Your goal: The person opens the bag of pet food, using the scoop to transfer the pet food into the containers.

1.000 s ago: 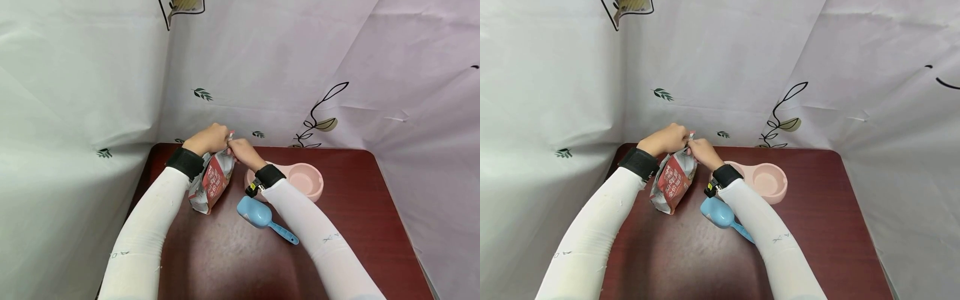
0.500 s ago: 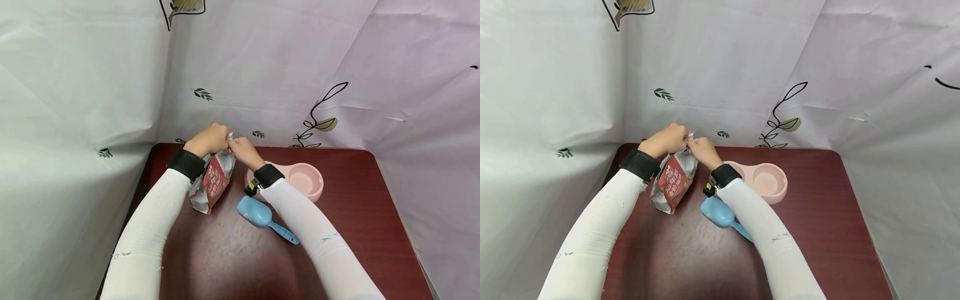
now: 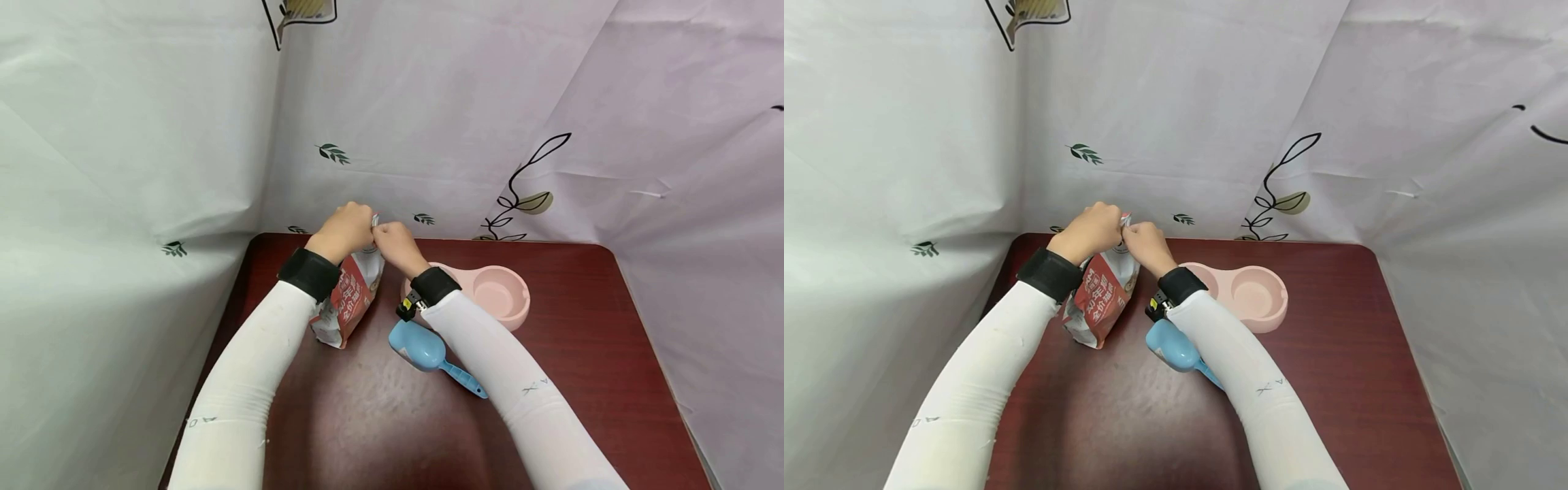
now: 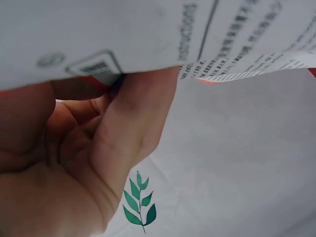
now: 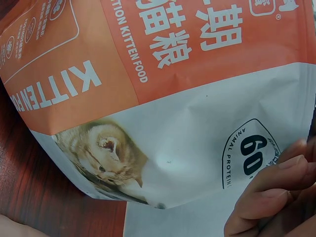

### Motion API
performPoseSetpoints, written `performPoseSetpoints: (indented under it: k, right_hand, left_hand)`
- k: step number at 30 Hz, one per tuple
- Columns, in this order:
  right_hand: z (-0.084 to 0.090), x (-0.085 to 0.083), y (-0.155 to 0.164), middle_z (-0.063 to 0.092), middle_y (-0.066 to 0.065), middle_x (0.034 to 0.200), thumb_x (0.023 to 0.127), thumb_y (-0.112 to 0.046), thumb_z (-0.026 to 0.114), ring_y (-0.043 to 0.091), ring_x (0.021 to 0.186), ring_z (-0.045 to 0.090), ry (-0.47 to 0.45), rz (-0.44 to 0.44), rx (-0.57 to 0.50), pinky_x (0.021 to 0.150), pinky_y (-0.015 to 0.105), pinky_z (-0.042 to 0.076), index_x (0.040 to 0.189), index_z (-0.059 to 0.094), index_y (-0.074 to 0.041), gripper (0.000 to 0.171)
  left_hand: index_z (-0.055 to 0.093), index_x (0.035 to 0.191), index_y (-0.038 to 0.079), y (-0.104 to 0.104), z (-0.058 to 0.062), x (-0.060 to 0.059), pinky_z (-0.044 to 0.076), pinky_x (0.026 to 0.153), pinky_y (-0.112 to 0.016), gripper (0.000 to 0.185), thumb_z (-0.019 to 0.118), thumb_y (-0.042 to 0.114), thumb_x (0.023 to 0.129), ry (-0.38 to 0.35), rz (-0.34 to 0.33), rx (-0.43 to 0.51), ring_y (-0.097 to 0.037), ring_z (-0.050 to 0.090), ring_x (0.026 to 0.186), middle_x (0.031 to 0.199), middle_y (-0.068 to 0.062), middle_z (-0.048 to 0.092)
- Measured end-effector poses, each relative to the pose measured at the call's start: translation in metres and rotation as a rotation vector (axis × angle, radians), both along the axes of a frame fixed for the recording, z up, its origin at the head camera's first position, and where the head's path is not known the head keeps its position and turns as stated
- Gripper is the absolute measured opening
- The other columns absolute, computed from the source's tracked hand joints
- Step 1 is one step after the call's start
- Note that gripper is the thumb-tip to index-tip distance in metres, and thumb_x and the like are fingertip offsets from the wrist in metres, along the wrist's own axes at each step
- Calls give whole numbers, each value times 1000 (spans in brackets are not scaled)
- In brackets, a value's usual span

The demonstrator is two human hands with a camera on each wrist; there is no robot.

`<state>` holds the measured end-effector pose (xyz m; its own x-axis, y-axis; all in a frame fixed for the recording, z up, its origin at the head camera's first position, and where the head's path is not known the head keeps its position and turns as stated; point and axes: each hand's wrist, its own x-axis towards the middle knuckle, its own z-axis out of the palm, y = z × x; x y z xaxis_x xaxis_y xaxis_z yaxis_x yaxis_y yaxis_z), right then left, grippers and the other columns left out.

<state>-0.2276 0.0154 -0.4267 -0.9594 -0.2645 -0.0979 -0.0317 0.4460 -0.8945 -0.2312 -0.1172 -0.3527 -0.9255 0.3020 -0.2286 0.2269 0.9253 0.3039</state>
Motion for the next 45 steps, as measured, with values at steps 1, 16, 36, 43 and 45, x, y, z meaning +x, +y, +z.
performPoseSetpoints:
  k: [1, 16, 36, 43, 45]
  right_hand:
    - [0, 0, 0, 32, -2, 53, 110, -30, 40, 15, 48, 25, -1, -4, 3, 52, 29, 25, 58, 39, -15, 55]
    - [-1, 13, -2, 45, 2, 59, 112, -48, 34, 22, 56, 44, -63, 23, -109, 62, 32, 38, 74, 58, -6, 62]
    - [1, 13, -4, 47, 0, 58, 108, -27, 38, 31, 57, 49, -54, 87, -142, 54, 29, 36, 76, 62, 2, 50]
    - [1, 14, -2, 51, 1, 61, 110, -25, 39, 22, 56, 50, -5, 103, -87, 55, 29, 37, 80, 69, -1, 48]
    - [1, 14, -2, 53, 3, 62, 110, -25, 40, 19, 56, 50, -2, 99, -79, 56, 29, 38, 80, 69, -2, 48]
  left_hand:
    - [55, 75, 10, 1, 0, 1, 41, 62, -34, 28, 51, 10, 103, 3, 3, -8, -22, 48, 64, 73, -6, 47]
    - [72, 97, 4, 6, -3, 16, 58, 67, -49, 30, 46, 15, 108, 103, 60, -127, -39, 71, 84, 94, -18, 70]
    - [69, 99, -2, -10, -6, 35, 51, 57, -40, 28, 48, 13, 109, 129, -41, -131, -30, 66, 67, 79, -15, 63]
    - [69, 98, 0, -16, -10, 35, 55, 61, -44, 29, 48, 15, 110, 173, -68, -142, -33, 68, 72, 81, -15, 64]
    - [68, 95, 1, -18, -11, 35, 54, 59, -42, 29, 47, 15, 110, 186, -68, -132, -32, 67, 69, 78, -14, 63]
